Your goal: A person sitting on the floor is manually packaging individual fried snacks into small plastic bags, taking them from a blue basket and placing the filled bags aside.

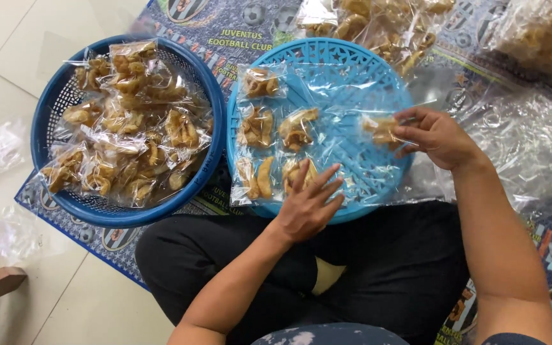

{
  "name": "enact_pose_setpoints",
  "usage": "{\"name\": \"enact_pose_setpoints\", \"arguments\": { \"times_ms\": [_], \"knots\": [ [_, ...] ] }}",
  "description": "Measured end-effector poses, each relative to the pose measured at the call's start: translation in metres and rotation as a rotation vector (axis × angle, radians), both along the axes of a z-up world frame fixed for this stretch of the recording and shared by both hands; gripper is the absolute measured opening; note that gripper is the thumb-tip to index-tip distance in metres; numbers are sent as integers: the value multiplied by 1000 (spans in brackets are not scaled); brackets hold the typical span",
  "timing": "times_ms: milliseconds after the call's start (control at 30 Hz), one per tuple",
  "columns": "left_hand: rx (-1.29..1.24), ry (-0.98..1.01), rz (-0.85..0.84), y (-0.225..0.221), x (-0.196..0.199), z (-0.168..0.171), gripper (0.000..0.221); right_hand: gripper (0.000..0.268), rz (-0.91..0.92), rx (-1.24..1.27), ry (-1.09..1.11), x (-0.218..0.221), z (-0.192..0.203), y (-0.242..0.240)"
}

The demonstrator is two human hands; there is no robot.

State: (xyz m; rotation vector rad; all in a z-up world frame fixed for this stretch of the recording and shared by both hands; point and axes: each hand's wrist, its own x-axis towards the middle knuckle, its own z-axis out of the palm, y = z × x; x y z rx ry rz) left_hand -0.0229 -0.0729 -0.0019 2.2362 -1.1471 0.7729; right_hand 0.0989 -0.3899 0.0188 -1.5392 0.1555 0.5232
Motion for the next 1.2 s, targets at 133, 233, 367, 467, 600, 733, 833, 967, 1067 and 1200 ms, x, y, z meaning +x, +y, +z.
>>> {"name": "enact_pose_setpoints", "arguments": {
  "times_ms": [133, 233, 367, 467, 600, 733, 833, 967, 1067, 1200],
  "knots": [
    [-85, 13, -79, 0, 0, 5, 11, 25, -290, -68, -169, 24, -14, 9],
    [-293, -46, -4, -15, -1, -3, 20, 24, -204, 51, -272, 16, -3, 33],
    [-318, -52, -28, -16, -5, 3, 17, 33, -160, 88, -243, 43, -48, 52],
    [-335, -38, -49, -15, -7, 9, 19, 29, -149, 52, -266, 49, -48, 69],
    [-334, -23, -58, -14, -4, 10, 19, 39, -119, 51, -341, 47, -38, 88],
    [-353, -17, -80, -13, -5, 9, 21, 28, -34, -184, -580, 47, -3, 109],
    [-361, -16, -86, -13, -3, 7, 21, 33, -116, -441, -782, 56, -41, 107],
    [-360, -5, -95, -12, -5, 2, 19, 34, -155, -322, -721, 45, -29, 130],
    [-340, 16, -112, -11, -5, -1, 17, 25, -33, -344, -760, 43, -16, 134],
    [-340, 5, -124, -11, -4, -4, 19, 35, -76, -209, -759, 42, -28, 136]
  ]
}}
